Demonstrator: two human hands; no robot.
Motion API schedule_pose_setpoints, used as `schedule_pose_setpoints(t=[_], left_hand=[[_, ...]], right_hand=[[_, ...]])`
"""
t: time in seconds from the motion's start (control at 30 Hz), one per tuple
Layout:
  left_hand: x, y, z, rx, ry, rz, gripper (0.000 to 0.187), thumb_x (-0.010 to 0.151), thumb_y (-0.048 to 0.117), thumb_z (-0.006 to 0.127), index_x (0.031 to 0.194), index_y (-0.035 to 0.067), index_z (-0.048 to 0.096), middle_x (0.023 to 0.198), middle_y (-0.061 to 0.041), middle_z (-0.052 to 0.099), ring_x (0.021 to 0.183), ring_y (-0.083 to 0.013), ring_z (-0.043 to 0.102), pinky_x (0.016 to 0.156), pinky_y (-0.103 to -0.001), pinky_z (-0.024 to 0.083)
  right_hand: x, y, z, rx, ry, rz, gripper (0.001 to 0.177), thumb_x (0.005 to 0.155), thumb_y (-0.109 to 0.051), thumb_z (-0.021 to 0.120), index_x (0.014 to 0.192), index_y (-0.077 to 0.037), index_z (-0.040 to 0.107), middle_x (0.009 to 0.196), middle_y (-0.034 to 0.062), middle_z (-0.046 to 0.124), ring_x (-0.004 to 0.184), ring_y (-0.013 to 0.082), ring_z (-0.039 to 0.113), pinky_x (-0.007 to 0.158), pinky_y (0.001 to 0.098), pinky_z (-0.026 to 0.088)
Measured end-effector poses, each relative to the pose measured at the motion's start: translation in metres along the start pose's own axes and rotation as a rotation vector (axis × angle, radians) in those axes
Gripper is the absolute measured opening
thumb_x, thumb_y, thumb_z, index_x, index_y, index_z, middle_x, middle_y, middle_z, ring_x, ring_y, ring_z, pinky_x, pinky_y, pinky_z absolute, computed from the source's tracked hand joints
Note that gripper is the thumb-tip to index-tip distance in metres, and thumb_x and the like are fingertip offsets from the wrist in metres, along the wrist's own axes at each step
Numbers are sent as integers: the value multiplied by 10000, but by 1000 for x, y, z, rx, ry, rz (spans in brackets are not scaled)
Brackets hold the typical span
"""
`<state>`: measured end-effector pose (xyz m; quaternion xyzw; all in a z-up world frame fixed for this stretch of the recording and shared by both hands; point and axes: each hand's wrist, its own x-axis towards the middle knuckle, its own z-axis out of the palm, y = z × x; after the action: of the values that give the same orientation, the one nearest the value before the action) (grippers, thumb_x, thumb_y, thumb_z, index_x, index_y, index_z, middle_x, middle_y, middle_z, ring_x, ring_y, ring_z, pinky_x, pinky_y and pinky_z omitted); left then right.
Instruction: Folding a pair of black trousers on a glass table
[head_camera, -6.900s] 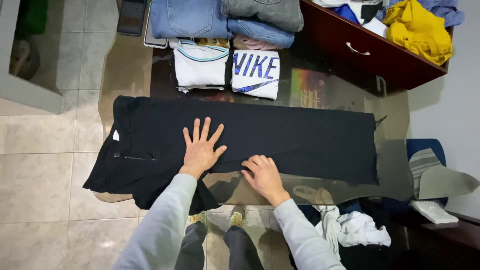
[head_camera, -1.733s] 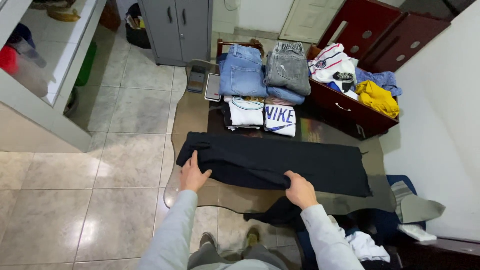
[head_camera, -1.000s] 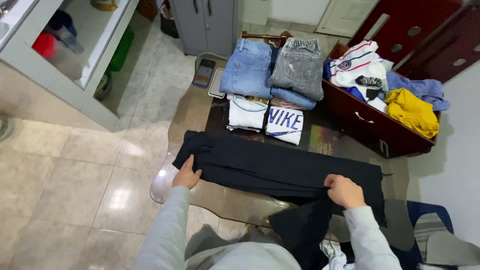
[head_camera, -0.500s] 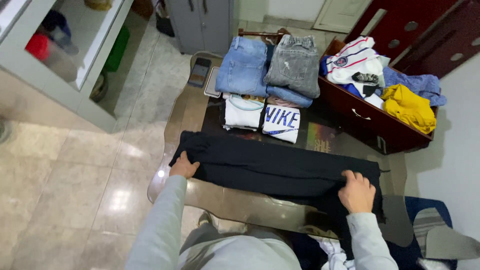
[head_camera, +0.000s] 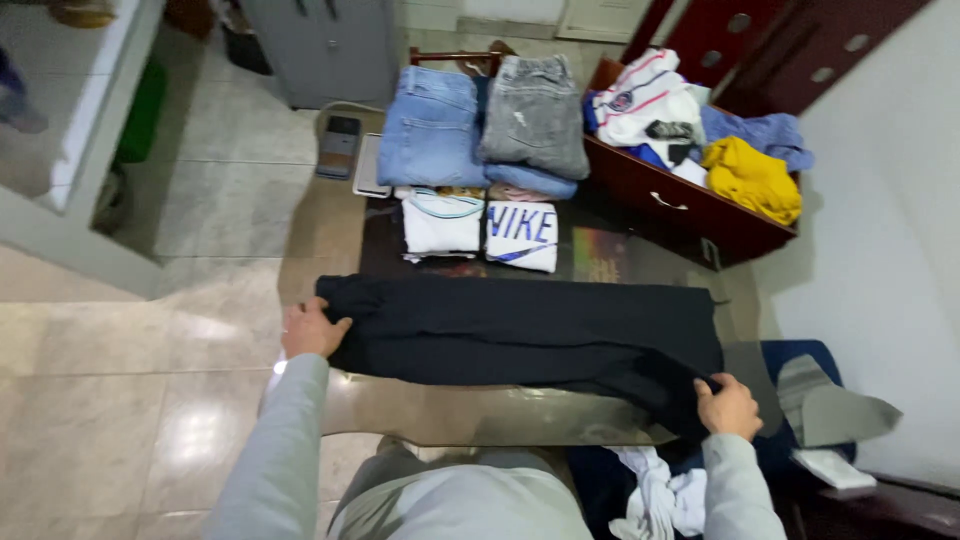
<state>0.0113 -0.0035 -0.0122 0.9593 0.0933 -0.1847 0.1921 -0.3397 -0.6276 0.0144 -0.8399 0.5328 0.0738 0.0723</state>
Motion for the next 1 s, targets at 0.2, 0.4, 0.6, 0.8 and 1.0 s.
schedule_pose_setpoints(t=[0.2,0.4,0.6,0.8,1.0], left_hand=[[-6,24,-13,-2,75,88,782,819,469,816,1463,134,525,1366,-238,603,1325,-413,542,1087,-541,433],[49,-19,29,-205,245,131,430,933,391,771,1271,139,686,1214,-243,703,1203,-456,617,1025,-537,469],[65,-33,46,-264,384,45,460,962,525,738,1176,118,729,1269,-211,600,1262,-439,542,1075,-518,419],[32,-13,13,-482,145,-31,514,868,537,783,1217,166,714,1295,-184,654,1273,-412,566,1068,-503,424],[12,0,-11,-431,53,24,575,896,590,757,1213,110,726,1265,-249,674,1248,-466,577,1043,-537,452]], right_hand=[[52,0,22,187,85,-218,389,1029,-452,623,1312,-196,699,1328,180,662,1260,429,610,1021,581,499],[104,-1,0,153,1,-134,396,966,-579,642,1185,-268,751,1243,136,736,1208,409,651,992,541,516],[101,-25,-11,127,129,-38,404,957,-572,703,1162,-228,756,1238,136,686,1205,402,633,963,567,485],[70,-35,-28,410,61,125,880,836,-538,829,1414,-18,419,1422,328,530,1319,494,517,1063,662,392],[178,39,75,374,40,-87,289,837,-386,829,1017,-162,792,1056,136,780,1139,416,673,943,499,498]])
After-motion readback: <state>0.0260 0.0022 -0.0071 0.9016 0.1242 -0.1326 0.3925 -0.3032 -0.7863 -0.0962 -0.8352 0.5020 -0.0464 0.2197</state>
